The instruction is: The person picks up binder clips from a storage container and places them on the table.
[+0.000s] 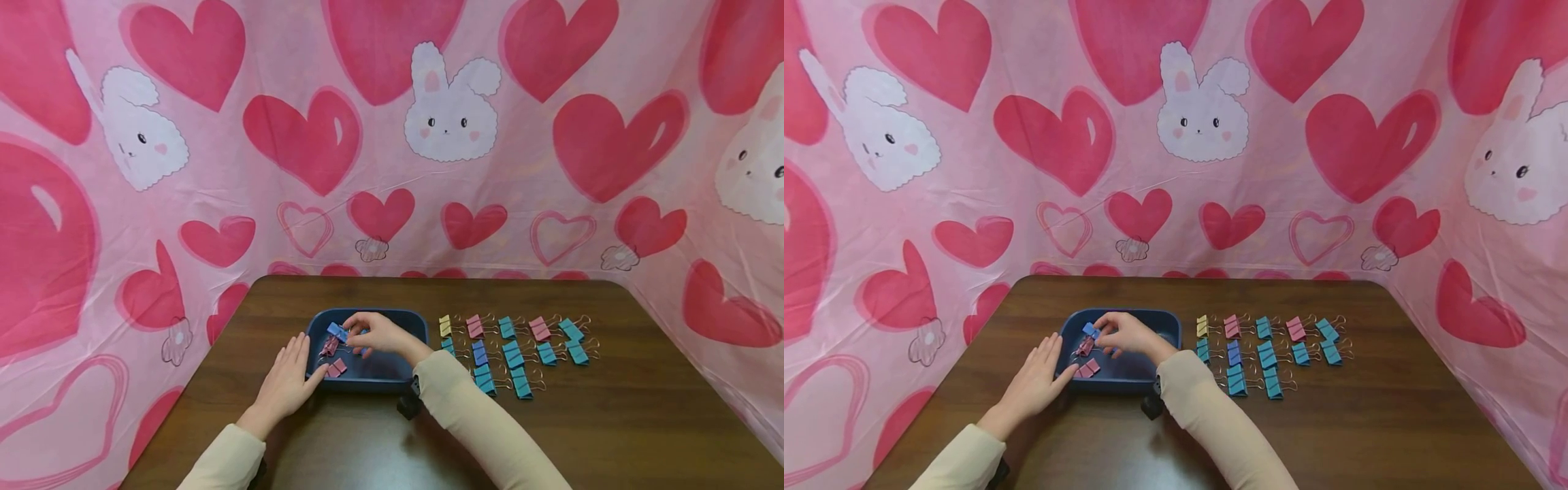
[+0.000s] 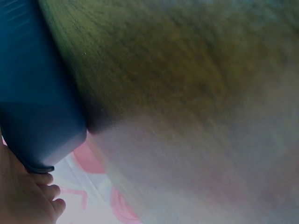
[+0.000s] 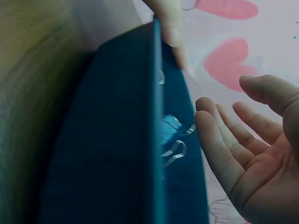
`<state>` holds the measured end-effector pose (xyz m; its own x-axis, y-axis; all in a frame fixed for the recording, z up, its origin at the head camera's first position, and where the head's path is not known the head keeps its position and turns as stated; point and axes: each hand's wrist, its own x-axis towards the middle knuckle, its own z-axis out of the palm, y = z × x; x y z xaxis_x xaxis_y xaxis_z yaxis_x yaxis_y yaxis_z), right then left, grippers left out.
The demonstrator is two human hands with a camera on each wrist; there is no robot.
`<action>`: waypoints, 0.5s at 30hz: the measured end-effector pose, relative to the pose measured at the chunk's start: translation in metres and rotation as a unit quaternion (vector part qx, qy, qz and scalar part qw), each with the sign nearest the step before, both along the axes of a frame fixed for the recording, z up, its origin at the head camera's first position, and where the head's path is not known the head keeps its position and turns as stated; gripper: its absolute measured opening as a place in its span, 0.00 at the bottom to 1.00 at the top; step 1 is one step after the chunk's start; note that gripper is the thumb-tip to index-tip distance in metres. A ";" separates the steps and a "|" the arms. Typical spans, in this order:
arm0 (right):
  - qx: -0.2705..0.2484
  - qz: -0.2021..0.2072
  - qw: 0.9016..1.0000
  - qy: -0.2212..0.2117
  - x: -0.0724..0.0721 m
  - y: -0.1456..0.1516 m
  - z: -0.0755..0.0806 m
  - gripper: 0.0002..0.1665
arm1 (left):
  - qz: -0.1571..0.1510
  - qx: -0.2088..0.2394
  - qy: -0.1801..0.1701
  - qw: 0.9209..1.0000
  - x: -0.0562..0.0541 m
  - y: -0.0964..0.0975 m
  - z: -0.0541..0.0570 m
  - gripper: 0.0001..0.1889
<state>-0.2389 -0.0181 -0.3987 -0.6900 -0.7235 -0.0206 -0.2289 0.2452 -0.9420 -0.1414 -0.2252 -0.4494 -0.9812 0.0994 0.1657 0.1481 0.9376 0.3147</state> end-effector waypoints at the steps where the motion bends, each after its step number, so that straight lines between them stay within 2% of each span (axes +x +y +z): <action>1: 0.003 -0.001 1.000 -0.004 0.001 -0.003 -0.002 0.18 | 0.000 0.000 0.001 1.000 0.000 0.000 0.000 0.41; 15: 0.021 0.009 0.998 -0.057 0.013 -0.028 -0.025 0.22 | -0.006 0.014 0.001 1.000 0.003 0.000 0.003 0.41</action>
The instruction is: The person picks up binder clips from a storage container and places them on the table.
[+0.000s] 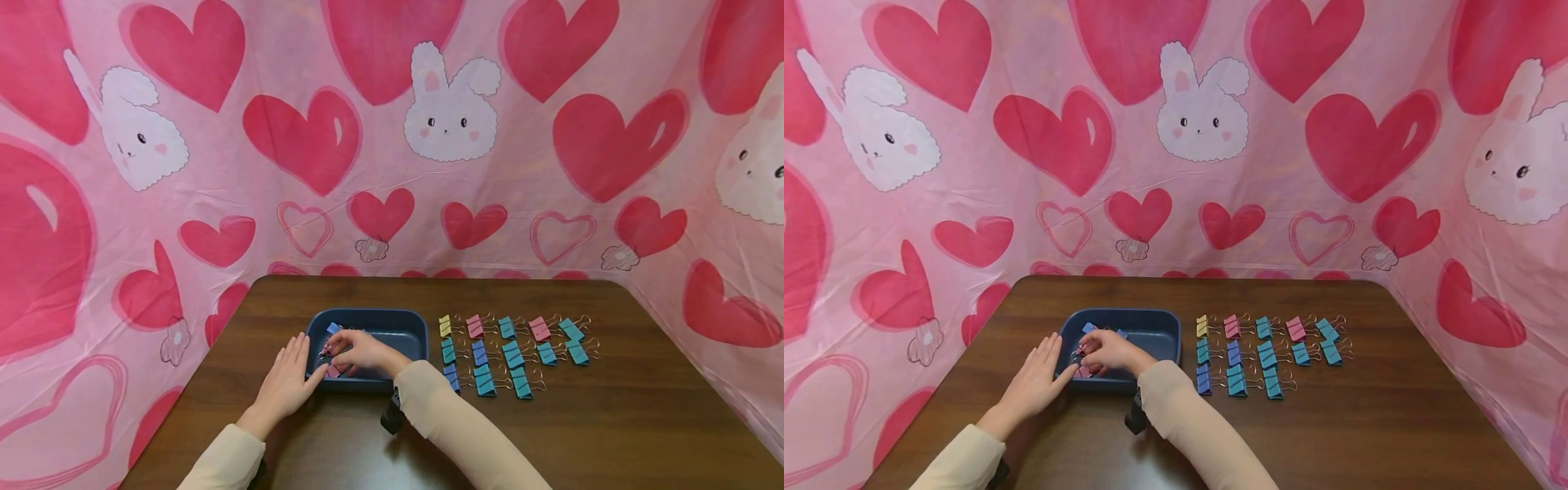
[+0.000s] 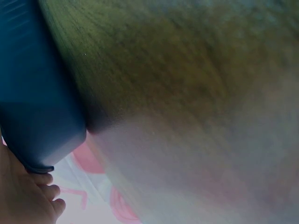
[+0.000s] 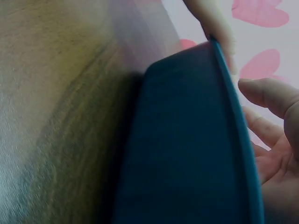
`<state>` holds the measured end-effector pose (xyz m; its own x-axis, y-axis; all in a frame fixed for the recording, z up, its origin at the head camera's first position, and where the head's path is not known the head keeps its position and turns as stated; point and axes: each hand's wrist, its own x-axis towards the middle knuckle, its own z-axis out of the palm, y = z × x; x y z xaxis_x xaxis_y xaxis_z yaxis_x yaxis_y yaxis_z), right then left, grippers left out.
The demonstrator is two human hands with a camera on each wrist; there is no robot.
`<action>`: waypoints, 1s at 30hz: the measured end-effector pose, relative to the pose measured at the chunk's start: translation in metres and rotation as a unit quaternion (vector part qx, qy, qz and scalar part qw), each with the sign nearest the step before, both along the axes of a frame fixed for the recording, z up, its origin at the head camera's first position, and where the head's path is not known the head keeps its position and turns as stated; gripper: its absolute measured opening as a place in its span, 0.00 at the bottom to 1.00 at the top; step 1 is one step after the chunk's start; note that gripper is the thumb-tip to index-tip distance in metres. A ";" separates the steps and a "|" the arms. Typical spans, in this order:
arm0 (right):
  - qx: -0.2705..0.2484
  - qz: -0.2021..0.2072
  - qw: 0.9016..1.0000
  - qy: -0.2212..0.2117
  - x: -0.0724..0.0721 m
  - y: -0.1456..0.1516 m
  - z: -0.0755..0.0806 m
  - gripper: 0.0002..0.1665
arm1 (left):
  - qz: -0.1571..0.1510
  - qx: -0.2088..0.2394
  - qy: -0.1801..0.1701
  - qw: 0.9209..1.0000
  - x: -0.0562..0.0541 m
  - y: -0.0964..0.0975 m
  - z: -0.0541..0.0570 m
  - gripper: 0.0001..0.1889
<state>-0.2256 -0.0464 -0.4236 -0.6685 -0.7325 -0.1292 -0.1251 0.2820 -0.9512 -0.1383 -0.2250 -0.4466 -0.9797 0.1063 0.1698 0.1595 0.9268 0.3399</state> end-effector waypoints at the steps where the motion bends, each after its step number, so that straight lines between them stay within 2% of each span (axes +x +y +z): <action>1: 0.002 -0.002 1.000 -0.004 0.000 -0.002 -0.001 0.23 | 0.000 0.000 0.000 1.000 0.000 0.000 0.000 0.41; 8: 0.008 -0.006 1.000 -0.027 0.002 -0.009 -0.006 0.29 | -0.002 -0.005 0.005 1.000 0.000 -0.001 -0.002 0.42; 14: 0.015 -0.009 0.999 -0.041 0.002 -0.011 -0.009 0.27 | -0.005 -0.010 0.009 1.000 -0.002 -0.001 -0.003 0.41; 21: 0.033 -0.004 0.999 -0.026 0.000 -0.010 -0.013 0.21 | -0.004 -0.017 0.013 1.000 -0.003 -0.001 -0.004 0.41; 30: 0.061 -0.001 0.998 0.006 0.000 -0.001 -0.013 0.18 | -0.001 -0.014 0.009 1.000 -0.003 -0.001 -0.004 0.41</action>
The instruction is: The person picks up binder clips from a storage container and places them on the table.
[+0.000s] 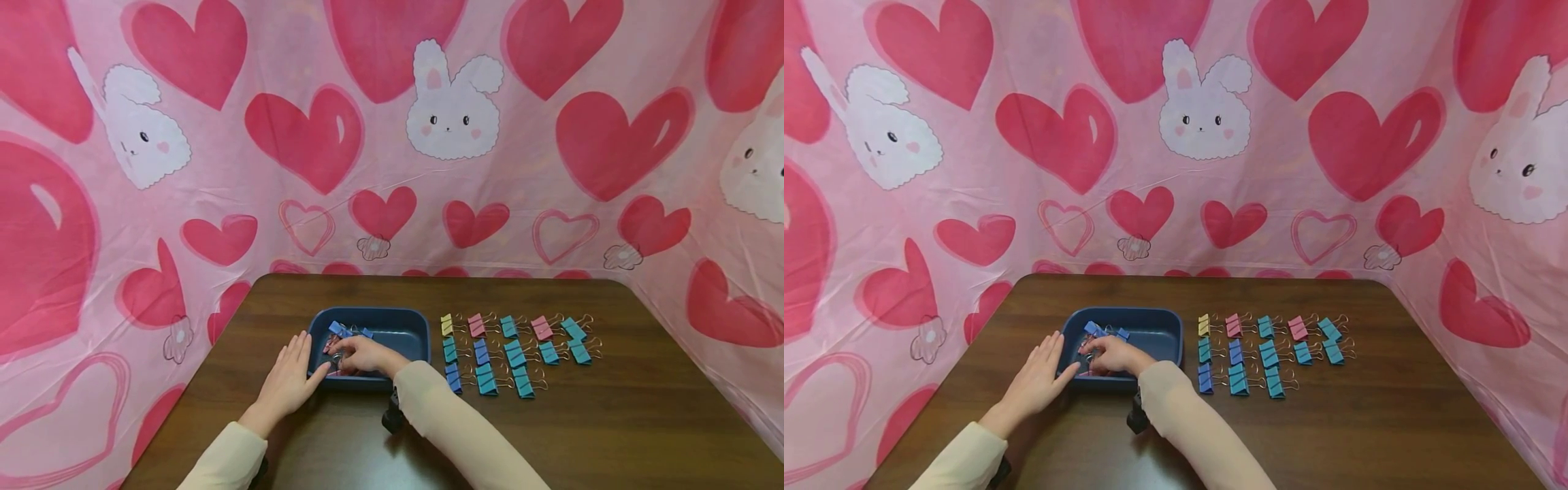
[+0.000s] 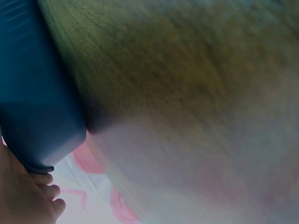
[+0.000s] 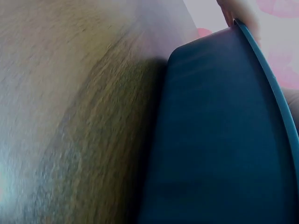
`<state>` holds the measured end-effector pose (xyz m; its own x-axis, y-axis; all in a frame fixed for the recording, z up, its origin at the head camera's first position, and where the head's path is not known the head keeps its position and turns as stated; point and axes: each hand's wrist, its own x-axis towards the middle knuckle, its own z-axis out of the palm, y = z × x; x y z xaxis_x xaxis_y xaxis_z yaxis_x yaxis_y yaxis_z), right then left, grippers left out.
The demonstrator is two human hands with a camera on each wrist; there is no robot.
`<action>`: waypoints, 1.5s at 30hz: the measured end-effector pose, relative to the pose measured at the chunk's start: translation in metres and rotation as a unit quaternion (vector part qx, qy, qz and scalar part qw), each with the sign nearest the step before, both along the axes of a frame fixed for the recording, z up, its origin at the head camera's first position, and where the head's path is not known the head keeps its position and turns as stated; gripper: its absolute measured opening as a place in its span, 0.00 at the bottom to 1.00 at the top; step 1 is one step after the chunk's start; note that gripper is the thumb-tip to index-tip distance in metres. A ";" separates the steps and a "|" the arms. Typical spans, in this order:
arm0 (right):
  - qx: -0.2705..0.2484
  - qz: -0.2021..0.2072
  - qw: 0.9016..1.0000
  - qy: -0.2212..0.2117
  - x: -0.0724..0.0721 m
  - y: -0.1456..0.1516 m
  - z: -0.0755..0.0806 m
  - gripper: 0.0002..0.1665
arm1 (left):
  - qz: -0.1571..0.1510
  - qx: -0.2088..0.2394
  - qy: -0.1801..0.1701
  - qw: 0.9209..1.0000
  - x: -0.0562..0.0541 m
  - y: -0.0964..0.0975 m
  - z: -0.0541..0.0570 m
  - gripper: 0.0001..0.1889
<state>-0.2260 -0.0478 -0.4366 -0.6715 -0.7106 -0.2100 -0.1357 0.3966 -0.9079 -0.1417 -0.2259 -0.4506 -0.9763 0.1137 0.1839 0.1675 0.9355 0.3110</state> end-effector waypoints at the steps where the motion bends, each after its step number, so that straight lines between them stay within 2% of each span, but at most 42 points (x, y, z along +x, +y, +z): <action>1: 0.003 0.001 1.000 0.006 0.000 0.001 0.000 0.18 | 0.001 0.000 0.000 1.000 0.000 0.000 0.000 0.41; 5: 0.010 0.000 1.000 0.013 -0.001 0.007 -0.002 0.15 | 0.003 -0.004 0.001 1.000 -0.001 0.000 -0.001 0.41; 9: 0.008 -0.011 1.000 0.000 -0.004 0.014 -0.001 0.12 | 0.003 -0.006 0.003 1.000 -0.001 0.001 -0.001 0.40; 15: -0.012 -0.029 0.999 -0.003 -0.006 0.026 0.002 0.10 | 0.006 0.000 -0.002 1.000 0.000 0.001 0.000 0.40; 22: -0.037 -0.031 0.999 0.020 -0.010 0.042 0.014 0.12 | 0.009 -0.001 -0.009 1.000 -0.001 0.001 0.001 0.41; 27: -0.047 -0.049 0.997 0.036 -0.012 0.056 0.023 0.13 | 0.011 0.000 -0.015 1.000 0.000 0.001 0.001 0.42; 38: -0.068 -0.086 0.991 0.072 -0.014 0.089 0.039 0.07 | 0.009 0.005 -0.012 1.000 0.000 0.001 0.001 0.42; 45: -0.099 -0.103 0.987 0.069 -0.014 0.112 0.048 0.08 | 0.009 0.006 -0.014 1.000 0.000 0.001 0.001 0.41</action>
